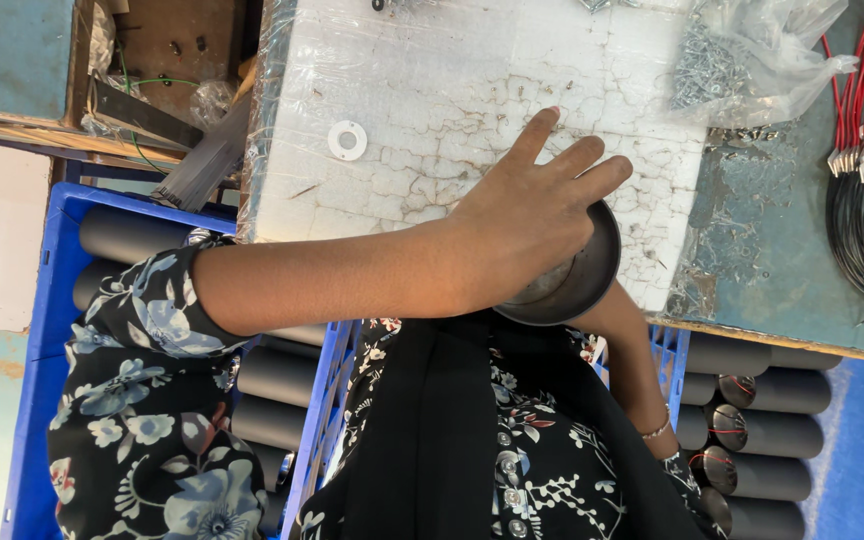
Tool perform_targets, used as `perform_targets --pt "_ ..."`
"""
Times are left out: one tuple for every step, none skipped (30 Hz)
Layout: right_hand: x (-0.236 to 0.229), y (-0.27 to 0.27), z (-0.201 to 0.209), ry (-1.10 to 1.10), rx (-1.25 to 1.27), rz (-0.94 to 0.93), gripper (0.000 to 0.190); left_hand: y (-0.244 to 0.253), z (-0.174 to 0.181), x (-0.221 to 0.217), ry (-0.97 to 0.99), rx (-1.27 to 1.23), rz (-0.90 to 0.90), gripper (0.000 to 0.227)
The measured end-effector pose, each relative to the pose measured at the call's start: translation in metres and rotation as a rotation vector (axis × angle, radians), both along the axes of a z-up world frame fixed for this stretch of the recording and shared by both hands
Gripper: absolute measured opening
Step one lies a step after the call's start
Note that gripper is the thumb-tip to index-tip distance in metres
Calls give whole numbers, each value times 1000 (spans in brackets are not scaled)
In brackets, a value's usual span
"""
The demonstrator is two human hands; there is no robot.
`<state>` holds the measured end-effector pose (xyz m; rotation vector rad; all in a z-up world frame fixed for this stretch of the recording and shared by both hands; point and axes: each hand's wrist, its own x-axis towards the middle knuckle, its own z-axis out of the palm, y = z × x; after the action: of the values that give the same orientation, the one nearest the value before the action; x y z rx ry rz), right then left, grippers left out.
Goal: The person assembles LED lights into a black cylindrical housing. They insert wires, apply adhesive, and secure the components using a power drill. The finished unit is placed into a blue crate alongside other completed units.
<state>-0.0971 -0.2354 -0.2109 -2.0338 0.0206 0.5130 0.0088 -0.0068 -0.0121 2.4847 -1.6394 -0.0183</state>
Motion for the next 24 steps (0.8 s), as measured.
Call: perform_targets --pt "0 1 0 5 -21 -13 84 0 0 0 5 -6 0 10" --pt "0 1 0 -4 -11 -5 85 1 0 1 7 -24 4 8" --pt "1 1 2 -14 -1 0 85 2 1 1 8 -41 4 6" --pt "3 2 4 -24 8 6 86 2 2 2 10 -58 4 4" --pt "7 2 8 -83 51 59 90 2 3 3 38 -50 15 5" --pt "16 1 15 -142 93 112 95 2 5 4 65 -42 27 8" --pt "25 2 23 -202 133 162 100 1 7 5 92 -35 34 10" --pt "33 3 33 -172 115 191 101 1 8 6 80 -6 55 11" --pt "41 5 45 -141 99 217 101 1 9 7 68 24 74 13" --pt "50 10 56 -133 115 246 100 2 10 8 55 53 94 14" --pt "60 15 66 -129 132 275 99 4 11 7 54 54 110 15" --pt "66 19 75 -126 149 305 98 7 12 5 53 55 125 15" --pt "70 22 83 -134 145 318 98 8 13 4 50 55 145 16" --pt "72 24 88 -141 141 331 98 8 12 3 32 31 144 17" --pt "74 25 91 -149 137 347 98 7 11 1 12 7 146 18" --pt "77 21 94 -120 70 390 96 7 9 0 -8 -17 148 19" --pt "82 12 99 -91 2 432 94 6 8 -1 -8 -20 158 21" --pt "87 3 102 -60 -66 474 92 4 7 -2 -8 -24 168 22" --pt "94 -6 104 -174 -75 434 86 3 6 -2 -14 -27 177 24" --pt "101 -14 106 -288 -85 393 80 3 6 -2 -4 -19 165 25" --pt "110 -19 106 -400 -91 351 75 4 7 -2 8 -10 154 26" --pt "123 -21 106 -448 -93 251 59 5 8 -1 20 0 143 27" --pt "136 -24 107 -492 -95 146 43 5 9 -2 4 13 142 26" --pt "148 -26 107 -536 -95 42 31 6 9 -3 -12 25 141 26"
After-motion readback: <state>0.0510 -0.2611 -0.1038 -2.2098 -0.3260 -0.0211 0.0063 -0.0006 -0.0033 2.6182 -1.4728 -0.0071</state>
